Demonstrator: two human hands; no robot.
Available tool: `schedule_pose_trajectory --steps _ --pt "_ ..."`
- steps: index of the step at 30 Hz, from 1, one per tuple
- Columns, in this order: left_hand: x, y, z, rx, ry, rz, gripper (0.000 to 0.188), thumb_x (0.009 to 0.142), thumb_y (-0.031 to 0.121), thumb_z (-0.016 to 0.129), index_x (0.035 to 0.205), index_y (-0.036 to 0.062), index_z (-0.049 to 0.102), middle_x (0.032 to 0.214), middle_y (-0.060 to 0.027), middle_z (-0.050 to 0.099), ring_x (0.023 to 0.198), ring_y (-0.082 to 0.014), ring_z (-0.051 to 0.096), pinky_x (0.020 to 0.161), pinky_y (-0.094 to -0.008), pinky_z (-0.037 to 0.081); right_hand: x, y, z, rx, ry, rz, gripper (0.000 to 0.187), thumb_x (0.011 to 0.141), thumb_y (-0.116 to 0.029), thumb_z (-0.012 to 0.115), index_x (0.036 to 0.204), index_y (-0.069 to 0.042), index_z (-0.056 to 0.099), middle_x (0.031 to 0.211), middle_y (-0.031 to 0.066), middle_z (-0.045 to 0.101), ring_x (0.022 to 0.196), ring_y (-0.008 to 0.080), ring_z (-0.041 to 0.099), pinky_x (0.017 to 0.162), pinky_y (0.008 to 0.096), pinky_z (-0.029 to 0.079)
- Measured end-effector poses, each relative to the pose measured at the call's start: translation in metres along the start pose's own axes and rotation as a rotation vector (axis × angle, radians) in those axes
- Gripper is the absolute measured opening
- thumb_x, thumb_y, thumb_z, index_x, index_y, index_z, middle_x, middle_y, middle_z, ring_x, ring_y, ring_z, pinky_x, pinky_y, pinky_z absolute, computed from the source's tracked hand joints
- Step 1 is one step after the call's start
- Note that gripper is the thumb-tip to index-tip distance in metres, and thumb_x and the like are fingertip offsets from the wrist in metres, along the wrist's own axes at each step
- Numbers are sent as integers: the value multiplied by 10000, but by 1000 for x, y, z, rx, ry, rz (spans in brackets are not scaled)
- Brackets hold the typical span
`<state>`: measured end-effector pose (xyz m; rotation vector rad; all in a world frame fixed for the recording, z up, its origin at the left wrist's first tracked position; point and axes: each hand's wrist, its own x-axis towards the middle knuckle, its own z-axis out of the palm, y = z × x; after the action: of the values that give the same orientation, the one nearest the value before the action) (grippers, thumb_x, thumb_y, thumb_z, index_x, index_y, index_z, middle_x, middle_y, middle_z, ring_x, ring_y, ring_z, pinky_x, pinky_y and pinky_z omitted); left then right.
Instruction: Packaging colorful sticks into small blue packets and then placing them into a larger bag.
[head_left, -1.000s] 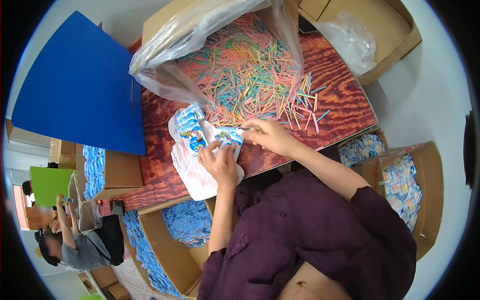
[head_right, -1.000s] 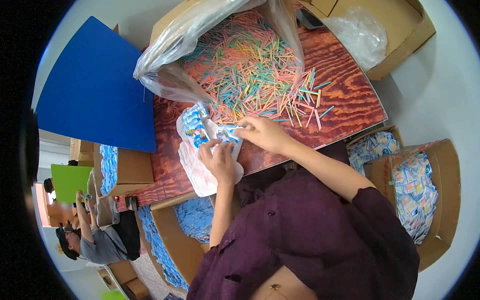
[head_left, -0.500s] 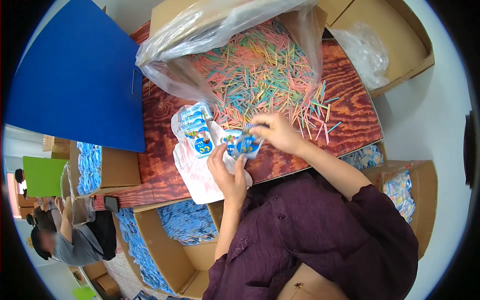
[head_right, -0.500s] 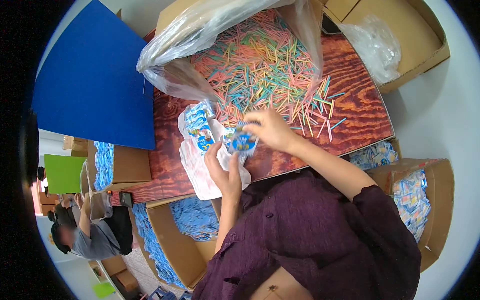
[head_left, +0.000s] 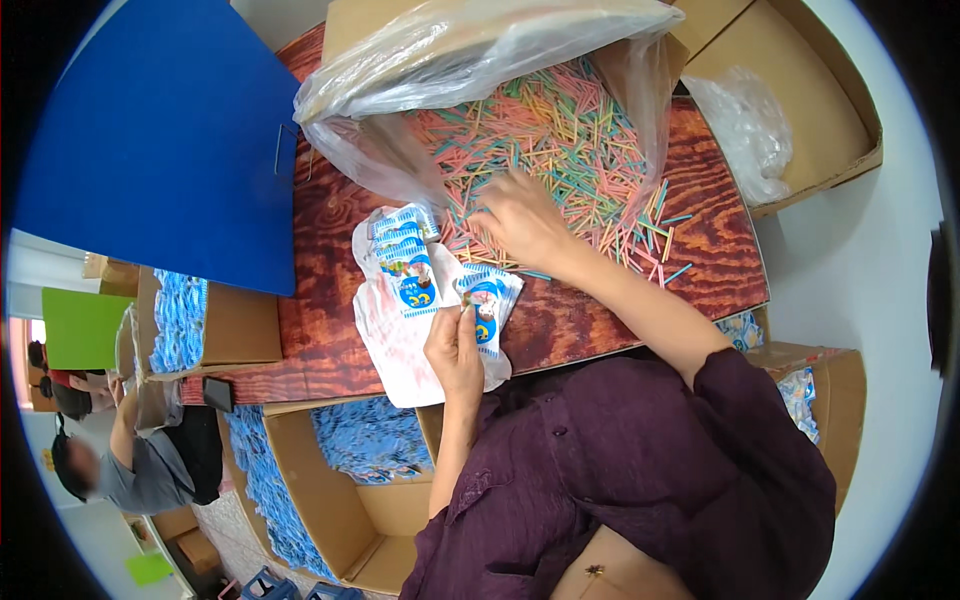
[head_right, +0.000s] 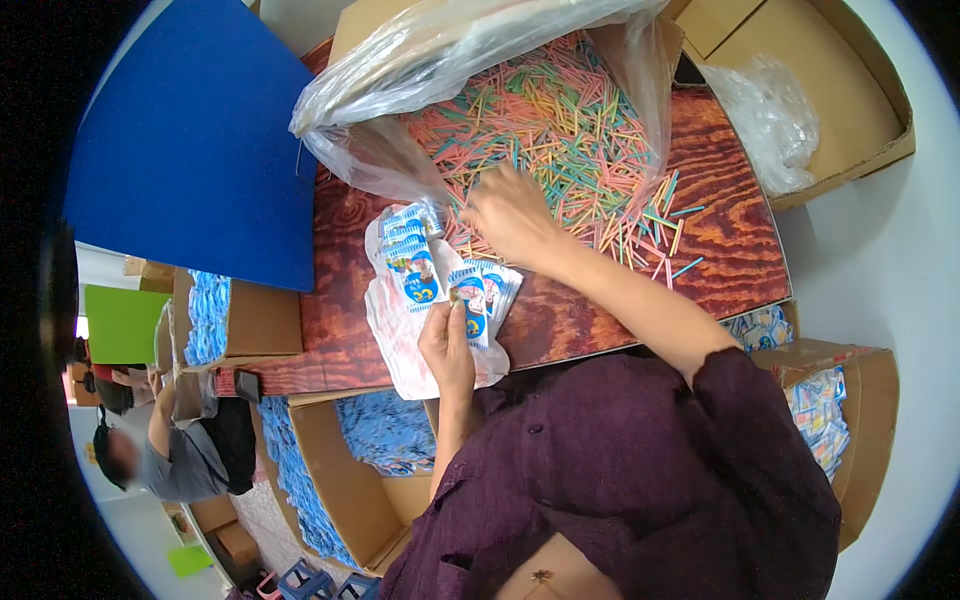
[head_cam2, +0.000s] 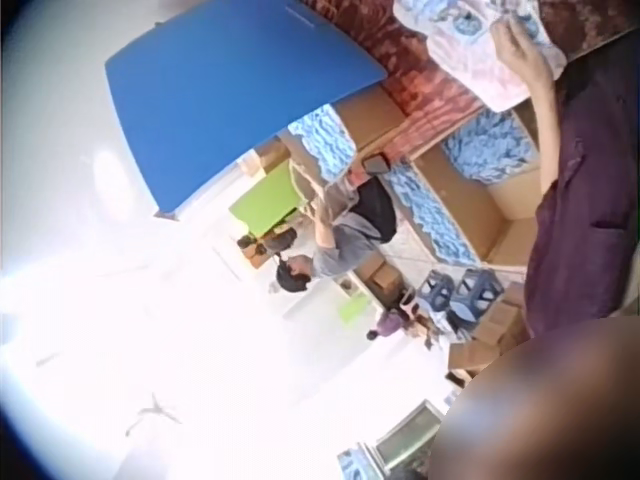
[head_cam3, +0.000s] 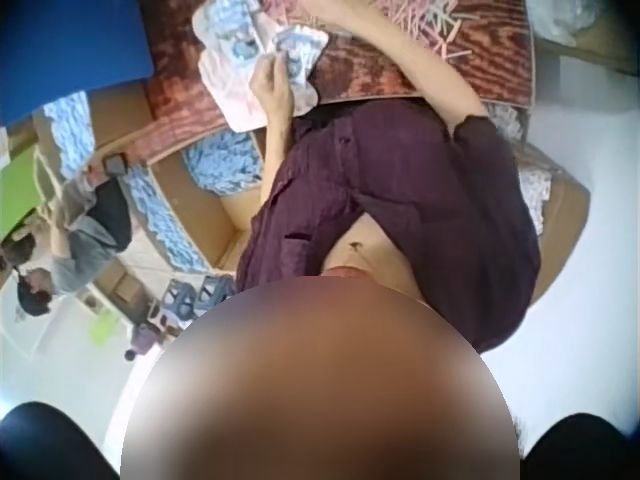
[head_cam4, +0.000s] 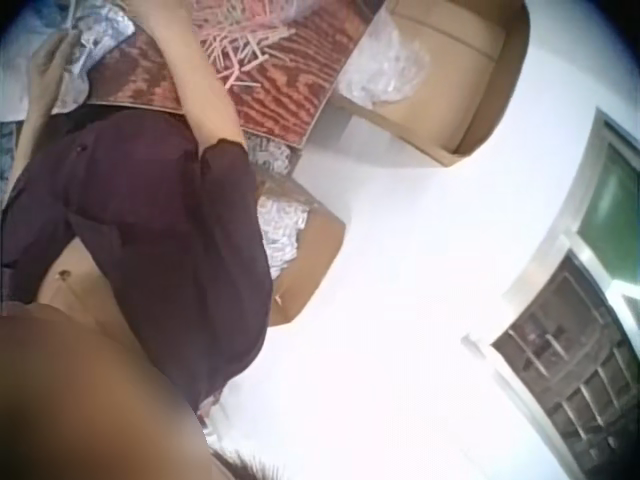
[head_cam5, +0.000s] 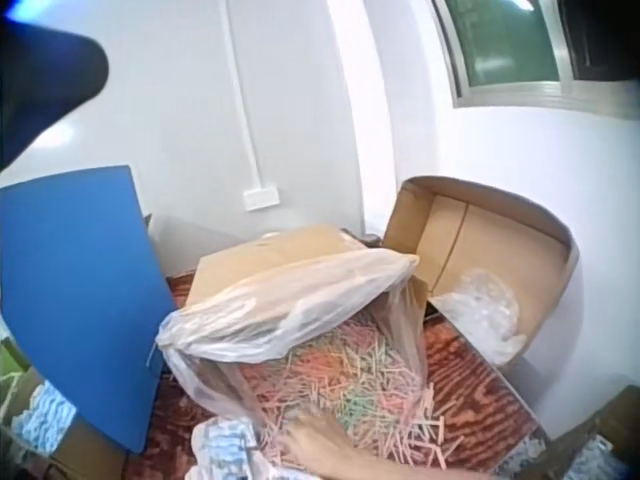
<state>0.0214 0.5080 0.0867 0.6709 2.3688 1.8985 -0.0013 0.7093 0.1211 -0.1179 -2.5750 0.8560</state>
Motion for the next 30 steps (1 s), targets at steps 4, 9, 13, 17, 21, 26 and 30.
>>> schedule_pose_trajectory --steps 4,9,13,17,21,26,30 --pt "-4 4 -3 -46 -46 -25 110 917 30 566 836 -40 594 724 -22 520 664 -74 465 594 -227 381 27 17 22 -611 -60 -12 232 779 -258 655 822 -34 695 1070 107 569 1108 283 448 896 407 355" --pt "-5 3 -8 -103 -10 -66 111 910 29 577 825 -42 594 728 -47 540 660 -87 495 589 -234 392 18 23 27 -719 -81 -90 176 735 -177 621 804 -31 692 1017 103 565 1056 266 461 880 384 351" --pt "-5 0 -10 -93 0 -81 112 913 34 575 835 -42 601 731 -42 539 664 -81 490 590 -230 387 18 25 32 -705 -76 -84 174 725 -141 580 799 -27 689 1004 116 566 1033 268 470 862 374 357" --pt "-2 7 -9 -142 -9 -116 112 913 37 578 837 -42 598 738 -30 527 669 -76 471 594 -223 379 27 43 26 -730 -25 -63 191 726 -120 576 859 -24 674 1023 143 565 1025 274 488 833 384 382" --pt "-2 1 -9 -155 -19 -122 119 914 44 578 841 -48 596 746 -27 525 676 -69 468 598 -218 377 47 63 1 -375 51 102 152 845 -143 568 901 -13 620 873 125 598 774 270 560 661 388 427" --pt "6 7 5 -269 -25 -185 119 925 63 577 856 -29 607 751 0 547 677 -43 461 603 -200 371 53 80 -48 900 -236 636 224 954 -232 559 981 -10 571 707 -18 503 565 64 431 483 229 345" --pt "19 18 20 -386 -52 -271 140 945 105 567 874 -4 618 762 37 558 677 -18 452 598 -179 355 27 91 -61 1506 -344 618 191 966 -191 538 1050 -21 566 757 -8 513 583 78 444 515 231 368"
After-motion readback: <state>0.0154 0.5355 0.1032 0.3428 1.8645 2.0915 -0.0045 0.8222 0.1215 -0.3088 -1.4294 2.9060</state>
